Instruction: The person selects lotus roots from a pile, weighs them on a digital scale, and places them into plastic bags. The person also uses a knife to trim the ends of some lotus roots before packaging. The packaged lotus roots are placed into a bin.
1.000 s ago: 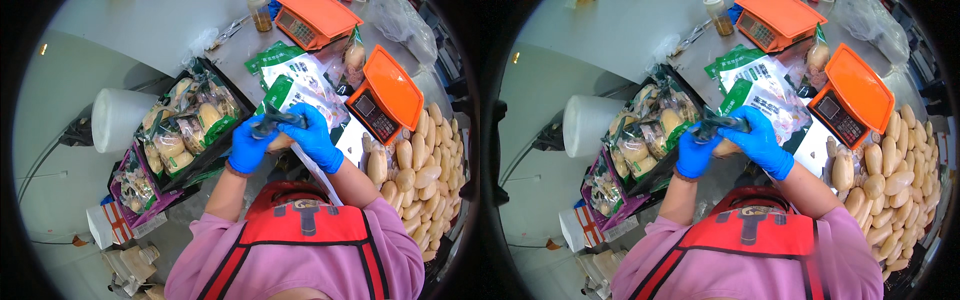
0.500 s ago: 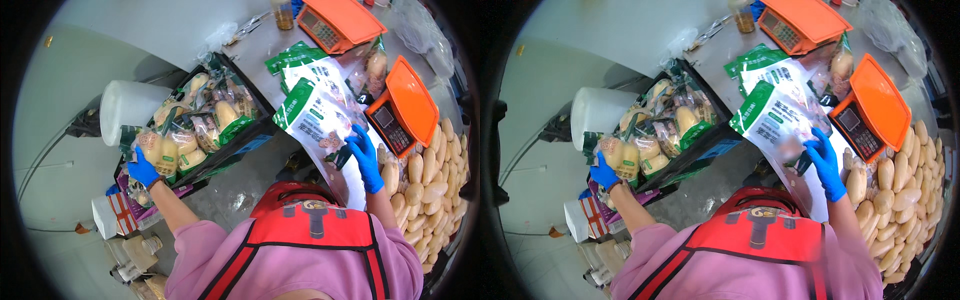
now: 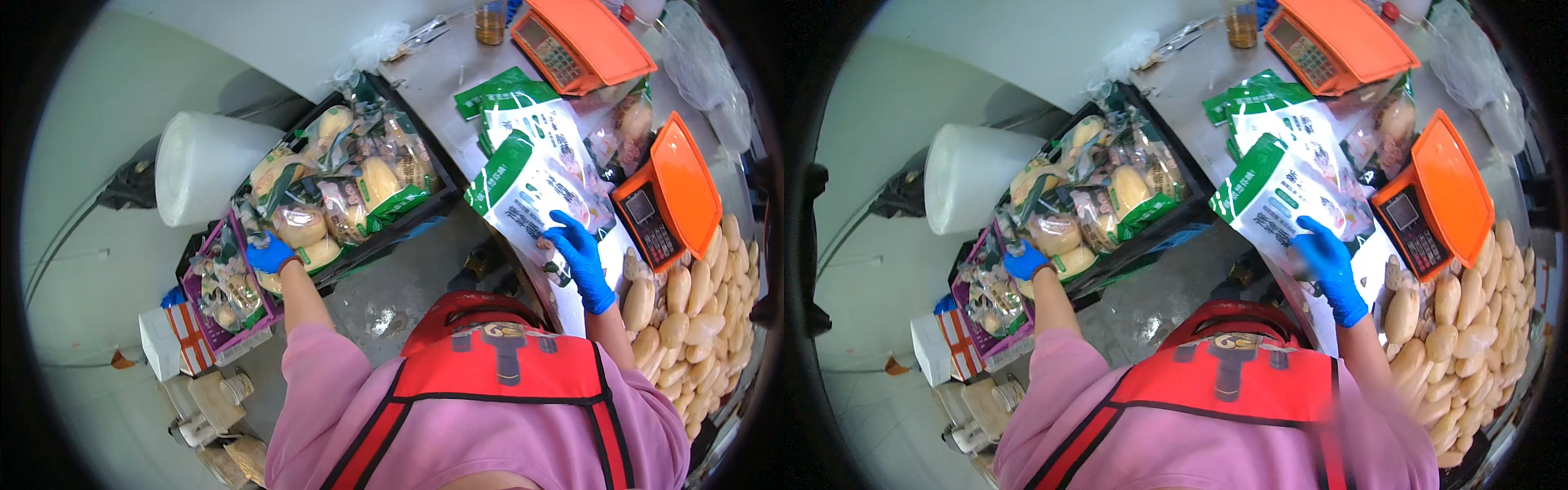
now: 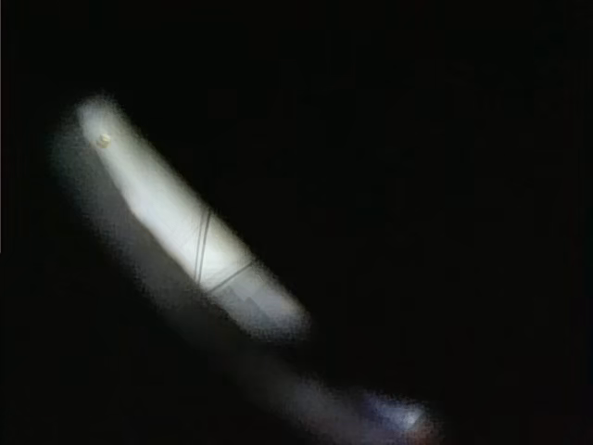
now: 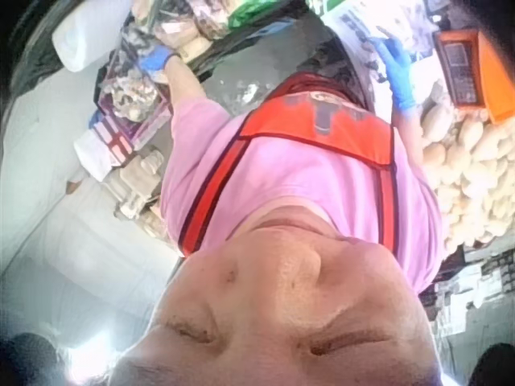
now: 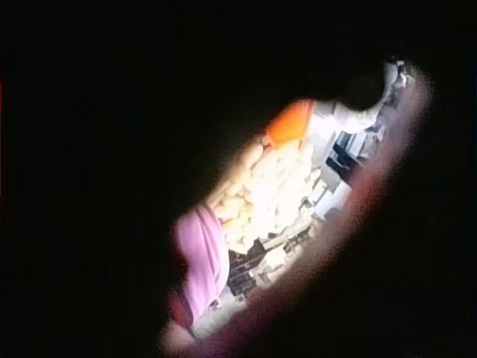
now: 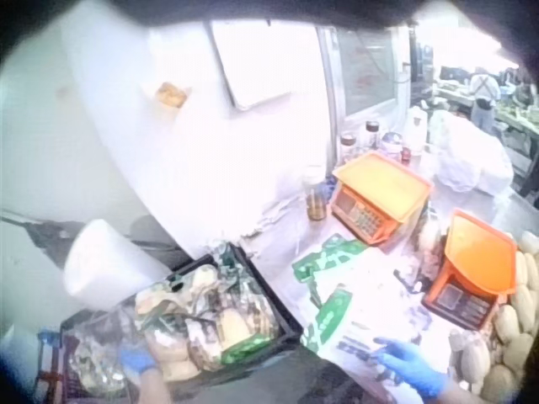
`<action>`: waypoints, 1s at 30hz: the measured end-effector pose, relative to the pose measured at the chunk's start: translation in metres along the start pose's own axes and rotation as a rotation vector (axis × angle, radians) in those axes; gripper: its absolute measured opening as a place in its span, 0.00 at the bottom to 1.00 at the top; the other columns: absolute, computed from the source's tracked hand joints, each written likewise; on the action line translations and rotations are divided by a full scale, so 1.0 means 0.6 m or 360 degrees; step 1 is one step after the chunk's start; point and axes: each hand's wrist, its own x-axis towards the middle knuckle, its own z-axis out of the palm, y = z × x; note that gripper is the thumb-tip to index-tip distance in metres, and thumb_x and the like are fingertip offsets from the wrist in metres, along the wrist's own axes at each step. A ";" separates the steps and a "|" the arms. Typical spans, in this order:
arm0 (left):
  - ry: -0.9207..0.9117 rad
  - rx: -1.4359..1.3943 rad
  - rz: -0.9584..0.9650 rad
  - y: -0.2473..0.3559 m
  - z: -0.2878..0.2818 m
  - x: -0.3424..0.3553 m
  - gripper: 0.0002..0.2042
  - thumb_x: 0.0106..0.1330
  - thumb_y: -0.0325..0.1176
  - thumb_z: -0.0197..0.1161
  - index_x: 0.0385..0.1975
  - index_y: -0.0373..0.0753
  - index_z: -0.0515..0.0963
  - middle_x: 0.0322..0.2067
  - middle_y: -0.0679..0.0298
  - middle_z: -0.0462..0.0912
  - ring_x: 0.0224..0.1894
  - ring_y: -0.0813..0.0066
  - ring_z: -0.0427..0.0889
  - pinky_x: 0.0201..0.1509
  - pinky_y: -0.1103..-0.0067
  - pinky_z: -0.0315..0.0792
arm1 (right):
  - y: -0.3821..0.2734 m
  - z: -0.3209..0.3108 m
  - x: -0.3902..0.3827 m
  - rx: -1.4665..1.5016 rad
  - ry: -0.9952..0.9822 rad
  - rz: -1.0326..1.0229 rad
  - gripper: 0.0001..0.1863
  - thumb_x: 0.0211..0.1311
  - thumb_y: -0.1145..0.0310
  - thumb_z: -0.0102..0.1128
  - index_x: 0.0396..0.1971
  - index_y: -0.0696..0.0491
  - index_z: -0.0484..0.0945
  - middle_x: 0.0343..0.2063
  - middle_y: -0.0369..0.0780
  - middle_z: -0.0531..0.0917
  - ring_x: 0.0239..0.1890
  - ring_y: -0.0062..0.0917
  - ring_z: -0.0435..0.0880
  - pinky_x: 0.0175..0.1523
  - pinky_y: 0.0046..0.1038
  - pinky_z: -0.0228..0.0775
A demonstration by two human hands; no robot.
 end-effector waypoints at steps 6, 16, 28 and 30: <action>-0.0361 0.0822 0.0475 0.011 0.044 0.015 0.13 0.57 0.43 0.60 0.30 0.40 0.82 0.29 0.57 0.83 0.32 0.59 0.81 0.34 0.68 0.74 | 0.064 -0.005 -0.023 0.0093 0.0035 -0.0004 0.23 0.65 0.69 0.56 0.58 0.58 0.68 0.42 0.40 0.80 0.45 0.23 0.78 0.51 0.25 0.71; -0.0221 0.0544 0.0681 -0.068 0.030 -0.061 0.36 0.62 0.57 0.56 0.59 0.30 0.65 0.59 0.44 0.66 0.61 0.46 0.65 0.61 0.59 0.63 | 0.081 -0.090 -0.104 0.0063 0.0458 -0.0058 0.22 0.64 0.65 0.57 0.57 0.56 0.70 0.39 0.39 0.81 0.41 0.20 0.79 0.49 0.23 0.72; -0.2384 -0.1843 0.1339 0.576 -0.305 -0.536 0.15 0.57 0.30 0.66 0.42 0.34 0.76 0.41 0.57 0.76 0.45 0.65 0.74 0.50 0.74 0.69 | 0.127 -0.167 -0.265 -0.0263 0.1174 -0.0082 0.19 0.62 0.71 0.58 0.53 0.56 0.74 0.43 0.39 0.82 0.42 0.19 0.80 0.48 0.22 0.72; -0.2384 -0.1627 0.1843 0.595 -0.374 -0.637 0.19 0.53 0.37 0.70 0.41 0.35 0.76 0.41 0.55 0.74 0.42 0.59 0.75 0.48 0.69 0.69 | 0.137 -0.171 -0.299 -0.0458 0.1512 -0.0176 0.20 0.60 0.71 0.60 0.54 0.54 0.74 0.43 0.39 0.82 0.45 0.22 0.79 0.51 0.25 0.71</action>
